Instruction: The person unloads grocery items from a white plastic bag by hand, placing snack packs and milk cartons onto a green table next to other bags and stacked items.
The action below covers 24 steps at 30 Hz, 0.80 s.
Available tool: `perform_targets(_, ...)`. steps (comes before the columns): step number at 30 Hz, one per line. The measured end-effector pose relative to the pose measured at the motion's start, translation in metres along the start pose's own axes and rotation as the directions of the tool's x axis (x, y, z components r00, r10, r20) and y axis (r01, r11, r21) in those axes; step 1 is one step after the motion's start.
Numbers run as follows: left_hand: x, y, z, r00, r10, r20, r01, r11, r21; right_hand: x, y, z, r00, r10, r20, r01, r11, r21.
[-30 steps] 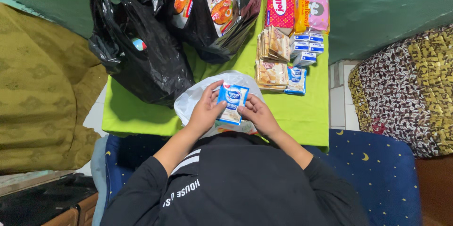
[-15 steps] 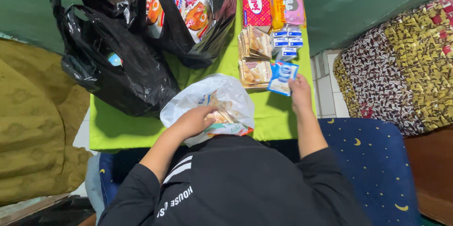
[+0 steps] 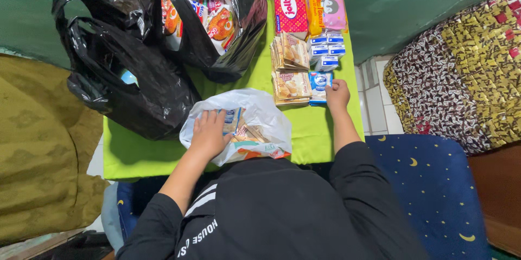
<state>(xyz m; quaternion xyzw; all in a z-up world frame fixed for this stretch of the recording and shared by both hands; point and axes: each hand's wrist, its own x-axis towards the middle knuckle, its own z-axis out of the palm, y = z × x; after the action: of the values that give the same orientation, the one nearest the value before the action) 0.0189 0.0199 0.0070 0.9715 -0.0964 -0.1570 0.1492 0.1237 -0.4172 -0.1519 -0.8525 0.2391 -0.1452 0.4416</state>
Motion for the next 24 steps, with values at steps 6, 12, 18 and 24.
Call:
perform_targets(6,-0.001,0.000,0.002,0.999,0.040,0.006,-0.040,0.999,0.000,-0.005,0.002,-0.002,0.993,-0.109,-0.038,0.097,0.966,-0.239)
perform_targets(12,-0.004,0.002,0.004,0.999,0.032,0.001,-0.032,0.999,-0.030,-0.007,0.000,-0.008,0.985,-0.156,-0.078,0.145,0.981,-0.127)
perform_targets(18,-0.005,0.003,0.001,1.000,0.024,-0.015,-0.024,1.000,-0.016,-0.023,-0.028,-0.007,0.994,-0.061,-0.086,0.090,0.913,0.398)
perform_targets(24,-0.008,0.001,-0.002,0.999,0.033,-0.031,-0.033,0.999,-0.001,-0.108,-0.129,0.016,0.601,-0.435,0.671,0.038,0.853,0.520)
